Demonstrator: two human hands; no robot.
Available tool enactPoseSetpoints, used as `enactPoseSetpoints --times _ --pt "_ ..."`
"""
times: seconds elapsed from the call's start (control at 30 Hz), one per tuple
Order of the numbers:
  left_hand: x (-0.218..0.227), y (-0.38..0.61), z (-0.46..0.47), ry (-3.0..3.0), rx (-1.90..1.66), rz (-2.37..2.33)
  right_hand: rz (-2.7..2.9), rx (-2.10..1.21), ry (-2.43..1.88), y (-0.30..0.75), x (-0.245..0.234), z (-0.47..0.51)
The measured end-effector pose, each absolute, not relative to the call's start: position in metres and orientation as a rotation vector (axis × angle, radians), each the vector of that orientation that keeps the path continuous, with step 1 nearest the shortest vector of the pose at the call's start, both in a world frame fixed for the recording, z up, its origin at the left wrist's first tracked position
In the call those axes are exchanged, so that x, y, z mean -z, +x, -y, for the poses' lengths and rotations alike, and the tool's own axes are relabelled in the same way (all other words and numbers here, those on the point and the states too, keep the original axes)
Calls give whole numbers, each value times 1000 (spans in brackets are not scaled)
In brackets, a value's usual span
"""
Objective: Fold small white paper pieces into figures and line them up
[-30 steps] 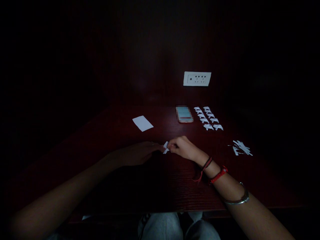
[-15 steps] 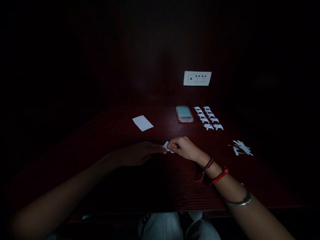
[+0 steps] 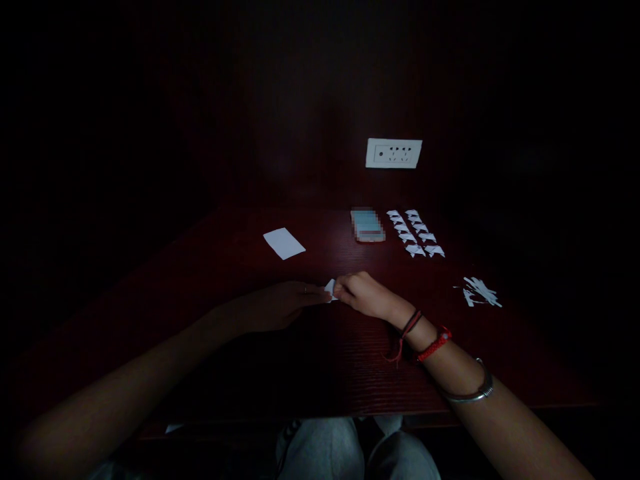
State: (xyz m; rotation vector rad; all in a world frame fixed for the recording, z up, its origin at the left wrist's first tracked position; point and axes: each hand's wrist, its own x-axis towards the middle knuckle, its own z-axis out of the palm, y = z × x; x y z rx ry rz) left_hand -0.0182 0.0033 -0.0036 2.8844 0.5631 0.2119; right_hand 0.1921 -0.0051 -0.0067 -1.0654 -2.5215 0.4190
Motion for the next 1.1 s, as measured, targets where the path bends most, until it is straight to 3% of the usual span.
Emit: enactPoseSetpoints --times 1.1 --pt "8 -15 -4 2844 -288 -523 2580 -353 -1112 189 8 2"
